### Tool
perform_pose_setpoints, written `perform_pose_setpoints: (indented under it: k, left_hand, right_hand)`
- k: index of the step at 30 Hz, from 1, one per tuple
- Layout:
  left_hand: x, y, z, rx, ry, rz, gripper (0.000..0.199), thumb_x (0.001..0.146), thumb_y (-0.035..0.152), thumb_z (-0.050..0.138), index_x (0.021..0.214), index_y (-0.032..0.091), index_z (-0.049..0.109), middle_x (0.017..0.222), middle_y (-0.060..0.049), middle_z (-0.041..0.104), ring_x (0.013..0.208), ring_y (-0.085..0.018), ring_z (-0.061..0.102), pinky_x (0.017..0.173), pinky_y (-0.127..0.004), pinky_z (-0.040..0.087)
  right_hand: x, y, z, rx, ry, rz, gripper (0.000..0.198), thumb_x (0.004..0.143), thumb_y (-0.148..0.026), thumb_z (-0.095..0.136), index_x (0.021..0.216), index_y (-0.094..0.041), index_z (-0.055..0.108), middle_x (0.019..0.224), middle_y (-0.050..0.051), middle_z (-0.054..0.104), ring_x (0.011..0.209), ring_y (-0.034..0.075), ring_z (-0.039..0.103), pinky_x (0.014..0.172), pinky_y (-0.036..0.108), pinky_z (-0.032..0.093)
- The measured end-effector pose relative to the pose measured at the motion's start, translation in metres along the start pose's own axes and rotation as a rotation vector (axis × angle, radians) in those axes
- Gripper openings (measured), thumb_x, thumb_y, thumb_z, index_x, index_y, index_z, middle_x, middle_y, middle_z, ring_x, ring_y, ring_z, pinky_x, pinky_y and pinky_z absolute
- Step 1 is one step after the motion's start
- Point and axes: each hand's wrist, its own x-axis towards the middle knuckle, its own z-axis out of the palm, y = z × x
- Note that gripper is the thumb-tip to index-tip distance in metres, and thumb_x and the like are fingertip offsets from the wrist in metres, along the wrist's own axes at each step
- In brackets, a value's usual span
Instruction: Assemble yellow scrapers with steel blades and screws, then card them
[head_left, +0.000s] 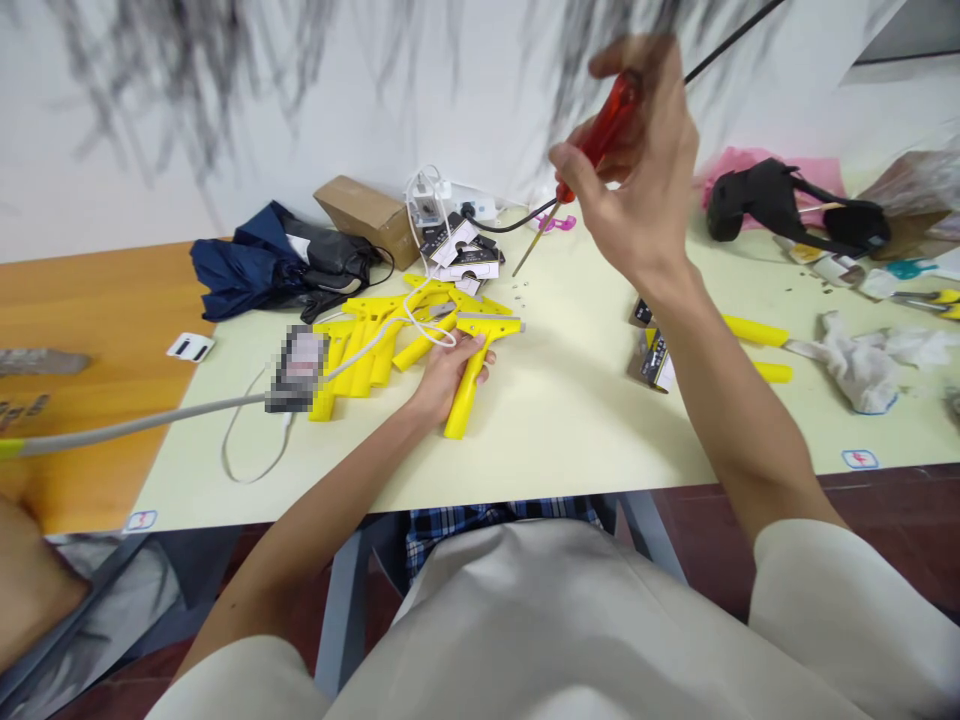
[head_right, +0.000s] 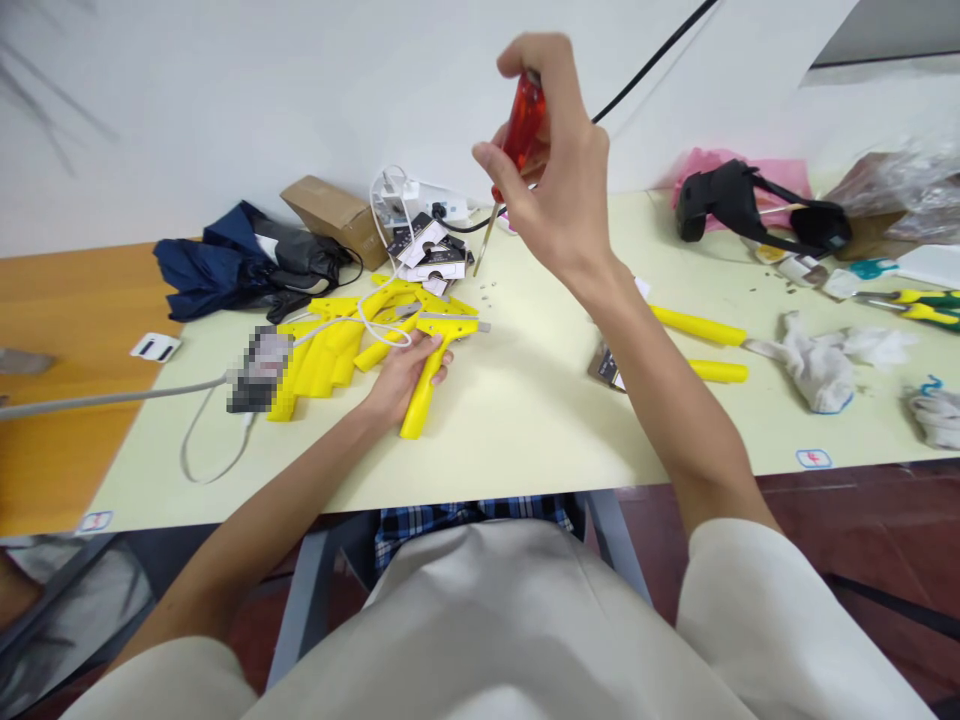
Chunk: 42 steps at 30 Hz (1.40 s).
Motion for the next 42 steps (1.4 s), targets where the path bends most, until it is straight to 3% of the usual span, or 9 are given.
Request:
perform_pose_setpoints:
  k: [4,14,21,28,31,35,42]
  left_hand:
    - [0.001,0.0,0.0,-0.014,-0.003,0.002,0.045,0.081,0.022,0.097,0.09,0.021,0.054,0.091,0.0,0.066,0.077,-0.013,0.07,0.049,-0.02,0.044]
    - [0.001,0.0,-0.001,-0.013,-0.011,0.012,0.042,0.081,0.023,0.098,0.094,0.022,0.057,0.091,-0.001,0.066,0.077,-0.014,0.069,0.049,-0.021,0.043]
    - [0.002,-0.001,-0.002,0.003,-0.036,0.017,0.038,0.083,0.024,0.097,0.098,0.019,0.062,0.094,-0.001,0.065,0.077,-0.013,0.069,0.049,-0.02,0.044]
    - [0.002,-0.001,-0.003,-0.007,-0.024,0.013,0.04,0.083,0.024,0.097,0.096,0.019,0.06,0.093,-0.001,0.064,0.078,-0.013,0.069,0.049,-0.02,0.044]
    - [0.003,-0.002,-0.004,0.0,-0.02,0.015,0.038,0.083,0.025,0.097,0.099,0.018,0.063,0.095,-0.001,0.066,0.079,-0.014,0.07,0.049,-0.02,0.045]
    - [0.004,-0.003,-0.006,0.0,-0.023,0.019,0.036,0.085,0.025,0.096,0.098,0.018,0.063,0.098,-0.002,0.067,0.081,-0.013,0.07,0.05,-0.02,0.045]
    - [0.005,-0.003,-0.006,-0.023,-0.019,0.022,0.033,0.087,0.022,0.094,0.098,0.018,0.063,0.101,-0.003,0.07,0.083,-0.013,0.071,0.05,-0.02,0.045]
  right_hand:
    - [-0.003,0.028,0.01,0.001,-0.069,0.039,0.035,0.094,-0.044,0.071,0.128,-0.038,0.062,0.094,-0.001,0.078,0.085,0.029,0.075,0.075,0.042,0.067]
    - [-0.009,0.06,0.02,0.072,-0.138,0.057,0.041,0.092,-0.052,0.075,0.128,-0.041,0.062,0.092,-0.002,0.078,0.085,0.03,0.074,0.079,0.046,0.064]
    - [-0.01,0.059,0.025,0.051,-0.067,0.052,0.033,0.089,-0.043,0.078,0.118,-0.038,0.063,0.089,-0.003,0.077,0.079,0.029,0.072,0.076,0.045,0.063]
    - [-0.003,0.037,0.017,0.091,-0.027,0.024,0.036,0.085,-0.026,0.08,0.113,-0.039,0.062,0.085,-0.005,0.072,0.071,0.026,0.071,0.066,0.041,0.061]
    - [0.0,0.018,0.009,0.098,-0.015,-0.044,0.036,0.085,-0.018,0.076,0.111,-0.038,0.062,0.092,-0.004,0.071,0.075,0.025,0.074,0.067,0.04,0.061]
    - [0.002,-0.001,-0.001,0.118,0.007,-0.118,0.029,0.09,-0.026,0.081,0.111,-0.038,0.064,0.121,-0.003,0.072,0.083,0.024,0.078,0.064,0.038,0.064]
    - [0.002,0.001,-0.003,0.21,0.017,-0.242,0.043,0.089,-0.038,0.09,0.125,-0.043,0.068,0.133,-0.006,0.069,0.085,0.019,0.076,0.066,0.032,0.066]
